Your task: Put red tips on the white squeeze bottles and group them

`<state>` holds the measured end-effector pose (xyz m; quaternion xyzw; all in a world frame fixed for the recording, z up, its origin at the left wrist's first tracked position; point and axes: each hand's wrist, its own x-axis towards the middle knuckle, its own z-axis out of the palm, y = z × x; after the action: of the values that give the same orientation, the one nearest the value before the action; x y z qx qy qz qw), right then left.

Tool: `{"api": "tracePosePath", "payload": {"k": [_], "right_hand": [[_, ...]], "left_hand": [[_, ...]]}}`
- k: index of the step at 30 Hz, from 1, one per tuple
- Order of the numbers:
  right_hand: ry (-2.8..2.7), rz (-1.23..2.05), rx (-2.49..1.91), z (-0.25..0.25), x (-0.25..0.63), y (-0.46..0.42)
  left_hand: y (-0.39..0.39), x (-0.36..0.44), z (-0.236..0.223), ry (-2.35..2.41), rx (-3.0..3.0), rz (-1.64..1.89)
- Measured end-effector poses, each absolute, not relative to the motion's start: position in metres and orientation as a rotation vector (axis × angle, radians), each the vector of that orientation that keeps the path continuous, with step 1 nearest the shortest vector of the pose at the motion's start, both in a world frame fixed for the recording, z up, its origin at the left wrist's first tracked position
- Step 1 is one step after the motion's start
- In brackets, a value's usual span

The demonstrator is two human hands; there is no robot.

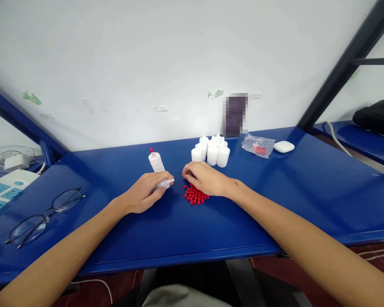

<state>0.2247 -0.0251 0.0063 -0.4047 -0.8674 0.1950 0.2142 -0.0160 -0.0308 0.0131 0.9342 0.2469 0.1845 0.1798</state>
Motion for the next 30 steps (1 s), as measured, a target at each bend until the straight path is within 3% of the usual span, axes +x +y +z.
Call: {"api": "tracePosePath", "payload": {"k": [12,20,30], "right_hand": [[-1.87,1.051,-0.873,0.023,0.205,-0.047],[-1.969,0.739,-0.857,0.015,0.202,-0.052],[-1.939,0.822,-0.787,0.018,0.197,-0.058]], "left_hand": [[-0.034,-0.006,0.007,0.808,2.174,0.702],[-0.036,-0.005,0.006,0.795,2.025,0.721],[-0.039,0.001,0.01,0.829,1.888,0.732]]}}
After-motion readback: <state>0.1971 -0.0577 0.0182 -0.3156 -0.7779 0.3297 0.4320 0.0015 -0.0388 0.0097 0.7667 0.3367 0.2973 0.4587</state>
